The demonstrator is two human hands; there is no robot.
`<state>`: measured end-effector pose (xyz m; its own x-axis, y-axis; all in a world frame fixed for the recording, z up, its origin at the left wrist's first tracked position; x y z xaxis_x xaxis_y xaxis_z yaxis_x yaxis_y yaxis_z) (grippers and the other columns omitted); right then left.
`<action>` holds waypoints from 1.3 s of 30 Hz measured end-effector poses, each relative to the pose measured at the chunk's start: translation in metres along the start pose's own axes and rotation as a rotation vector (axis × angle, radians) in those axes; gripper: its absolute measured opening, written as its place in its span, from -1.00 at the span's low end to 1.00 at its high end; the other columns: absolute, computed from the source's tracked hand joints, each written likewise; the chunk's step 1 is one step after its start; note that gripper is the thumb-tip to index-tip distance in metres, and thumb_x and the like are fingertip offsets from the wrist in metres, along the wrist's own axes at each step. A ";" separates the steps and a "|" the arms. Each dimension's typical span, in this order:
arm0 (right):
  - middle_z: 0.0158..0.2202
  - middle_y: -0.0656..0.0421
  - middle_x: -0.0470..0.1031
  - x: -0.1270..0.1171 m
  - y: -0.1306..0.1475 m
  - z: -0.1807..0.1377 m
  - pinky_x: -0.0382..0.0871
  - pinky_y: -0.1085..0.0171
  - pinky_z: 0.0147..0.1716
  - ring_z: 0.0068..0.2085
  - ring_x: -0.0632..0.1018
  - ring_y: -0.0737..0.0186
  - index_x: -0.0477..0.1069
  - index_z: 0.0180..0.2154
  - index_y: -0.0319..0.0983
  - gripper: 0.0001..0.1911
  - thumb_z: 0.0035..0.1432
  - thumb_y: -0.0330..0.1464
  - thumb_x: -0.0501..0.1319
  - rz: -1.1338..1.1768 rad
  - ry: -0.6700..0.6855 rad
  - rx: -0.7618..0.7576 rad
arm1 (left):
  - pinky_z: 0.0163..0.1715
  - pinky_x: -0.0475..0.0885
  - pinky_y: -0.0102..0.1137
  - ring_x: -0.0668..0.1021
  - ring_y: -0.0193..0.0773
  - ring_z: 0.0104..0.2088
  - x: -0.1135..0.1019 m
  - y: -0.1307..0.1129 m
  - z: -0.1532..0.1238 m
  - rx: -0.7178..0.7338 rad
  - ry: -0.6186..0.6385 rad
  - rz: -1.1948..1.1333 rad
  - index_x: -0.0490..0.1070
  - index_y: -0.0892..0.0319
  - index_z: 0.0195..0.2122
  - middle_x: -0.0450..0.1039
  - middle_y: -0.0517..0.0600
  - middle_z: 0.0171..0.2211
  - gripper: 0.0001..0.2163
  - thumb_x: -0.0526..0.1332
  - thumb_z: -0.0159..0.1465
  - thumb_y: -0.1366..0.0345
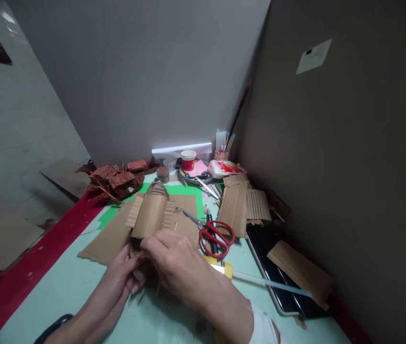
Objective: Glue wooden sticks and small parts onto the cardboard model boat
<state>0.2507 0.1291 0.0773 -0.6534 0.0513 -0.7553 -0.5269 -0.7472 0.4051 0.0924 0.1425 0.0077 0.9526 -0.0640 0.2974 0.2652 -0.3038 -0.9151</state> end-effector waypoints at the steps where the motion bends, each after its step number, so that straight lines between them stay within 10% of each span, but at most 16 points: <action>1: -0.35 0.09 0.44 0.000 0.000 0.000 0.28 0.32 -0.38 -0.36 0.40 0.23 0.39 -0.19 -0.31 -0.75 0.28 -0.60 -0.02 0.002 0.006 0.003 | -0.72 0.09 -0.56 0.30 -0.46 -0.68 0.001 0.000 0.000 -0.005 -0.002 -0.003 0.32 0.14 -0.16 0.30 -0.21 -0.59 -0.67 0.38 0.14 0.16; 39: -0.26 0.14 0.51 0.001 -0.006 0.000 0.32 0.27 -0.29 -0.30 0.51 0.24 0.40 -0.16 -0.22 -0.85 0.37 -0.36 0.07 0.107 -0.152 0.387 | -0.68 0.19 -0.58 0.40 -0.45 -0.63 -0.005 -0.042 -0.004 0.045 -0.010 -0.200 0.34 0.21 -0.15 0.53 -0.02 -0.45 -0.76 0.28 0.26 0.20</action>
<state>0.2531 0.1338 0.0741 -0.7731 0.1059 -0.6253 -0.5977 -0.4513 0.6626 0.0760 0.1516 0.0460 0.8816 0.0026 0.4720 0.4556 -0.2665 -0.8494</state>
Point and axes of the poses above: each hand's wrist, its own z-axis towards the middle knuckle, its own x-axis out of the palm, y = z × x, the point moved 1 cm from there along z, towards the middle knuckle
